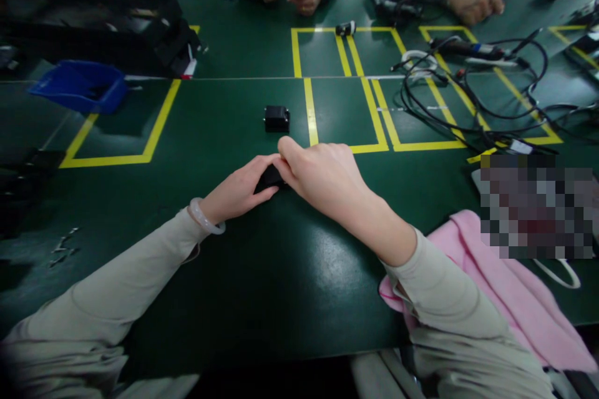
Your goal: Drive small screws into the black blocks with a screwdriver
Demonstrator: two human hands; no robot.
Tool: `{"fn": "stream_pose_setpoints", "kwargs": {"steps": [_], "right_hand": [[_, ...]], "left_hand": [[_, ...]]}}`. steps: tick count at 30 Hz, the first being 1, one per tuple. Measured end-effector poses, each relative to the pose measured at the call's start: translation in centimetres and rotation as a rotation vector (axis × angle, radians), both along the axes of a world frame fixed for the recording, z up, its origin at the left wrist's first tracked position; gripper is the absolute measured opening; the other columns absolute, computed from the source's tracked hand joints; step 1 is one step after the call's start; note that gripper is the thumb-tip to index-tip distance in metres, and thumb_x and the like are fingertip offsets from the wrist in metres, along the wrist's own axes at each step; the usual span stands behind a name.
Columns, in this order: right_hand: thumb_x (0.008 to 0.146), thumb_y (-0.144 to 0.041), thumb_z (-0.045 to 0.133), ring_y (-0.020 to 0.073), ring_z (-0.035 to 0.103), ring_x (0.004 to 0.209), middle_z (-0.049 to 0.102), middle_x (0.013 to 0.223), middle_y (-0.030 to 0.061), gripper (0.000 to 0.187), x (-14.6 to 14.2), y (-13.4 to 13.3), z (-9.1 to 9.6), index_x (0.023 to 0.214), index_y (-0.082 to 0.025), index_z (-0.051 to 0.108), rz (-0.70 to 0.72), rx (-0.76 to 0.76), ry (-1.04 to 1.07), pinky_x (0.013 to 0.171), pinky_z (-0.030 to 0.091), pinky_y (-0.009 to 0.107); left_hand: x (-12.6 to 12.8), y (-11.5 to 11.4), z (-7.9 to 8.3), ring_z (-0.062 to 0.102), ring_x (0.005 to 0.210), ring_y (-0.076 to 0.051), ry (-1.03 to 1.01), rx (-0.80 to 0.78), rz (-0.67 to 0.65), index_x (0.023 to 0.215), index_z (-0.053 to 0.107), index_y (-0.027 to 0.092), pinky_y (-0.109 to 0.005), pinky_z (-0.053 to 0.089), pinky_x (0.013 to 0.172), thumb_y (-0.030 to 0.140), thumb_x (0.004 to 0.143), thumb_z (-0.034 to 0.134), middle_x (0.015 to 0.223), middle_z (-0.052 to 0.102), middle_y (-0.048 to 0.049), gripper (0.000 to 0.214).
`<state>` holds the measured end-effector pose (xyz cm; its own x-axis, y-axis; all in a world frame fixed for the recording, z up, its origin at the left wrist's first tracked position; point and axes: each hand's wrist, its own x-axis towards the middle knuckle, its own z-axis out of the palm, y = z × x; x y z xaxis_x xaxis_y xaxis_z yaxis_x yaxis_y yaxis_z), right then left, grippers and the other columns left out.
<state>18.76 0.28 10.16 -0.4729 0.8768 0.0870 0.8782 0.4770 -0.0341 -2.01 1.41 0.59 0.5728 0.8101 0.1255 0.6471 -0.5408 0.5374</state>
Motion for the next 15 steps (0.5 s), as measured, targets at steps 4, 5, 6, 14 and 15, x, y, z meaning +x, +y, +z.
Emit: {"fn": "stream_pose_setpoints", "kwargs": {"steps": [4,5,6,14,15], "right_hand": [[0.103,-0.039,0.037,0.0176,0.055,0.057,0.067,0.067,0.0055,0.035,-0.1,-0.2,0.2,0.101,-0.017,0.063,0.011,-0.001,0.000,0.059,0.021,0.028],[0.103,-0.039,0.037,0.0174,0.055,0.057,0.066,0.066,0.0053,0.035,-0.1,-0.2,0.2,0.101,-0.017,0.063,0.010,-0.004,-0.003,0.059,0.021,0.028],[0.103,-0.039,0.037,0.0173,0.055,0.057,0.066,0.066,0.0052,0.034,-0.1,-0.2,0.2,0.101,-0.017,0.063,0.005,-0.007,-0.006,0.058,0.021,0.028],[0.102,-0.039,0.039,0.0176,0.054,0.057,0.065,0.067,0.0047,0.033,0.1,0.1,-0.2,0.100,-0.017,0.063,0.001,0.020,0.006,0.057,0.021,0.027],[0.102,-0.038,0.039,0.0176,0.054,0.057,0.065,0.067,0.0047,0.033,0.1,0.1,-0.1,0.100,-0.017,0.063,-0.002,0.018,0.007,0.058,0.021,0.027]], "left_hand": [[-0.1,0.8,-0.4,0.054,0.130,-0.026,-0.046,-0.048,-0.055,0.143,0.038,0.022,-0.044,0.043,0.111,0.034,0.089,0.065,0.140,0.053,-0.0118,0.061],[0.0,0.9,-0.6,0.054,0.128,-0.026,-0.060,-0.054,-0.055,0.141,0.040,0.021,-0.043,0.044,0.110,0.039,0.087,0.070,0.139,0.053,-0.0119,0.065],[0.2,0.9,-0.9,0.055,0.125,-0.027,-0.067,-0.048,-0.028,0.138,0.042,0.020,-0.043,0.045,0.108,0.043,0.084,0.073,0.138,0.053,-0.0121,0.067],[1.7,1.5,-2.4,0.054,0.103,-0.030,0.138,0.146,0.130,0.125,0.053,0.017,-0.043,0.045,0.088,0.062,0.083,0.067,0.118,0.060,-0.0124,0.064],[1.8,1.6,-2.5,0.054,0.101,-0.029,0.154,0.155,0.125,0.125,0.054,0.017,-0.042,0.045,0.086,0.063,0.084,0.066,0.117,0.059,-0.0124,0.063]]}}
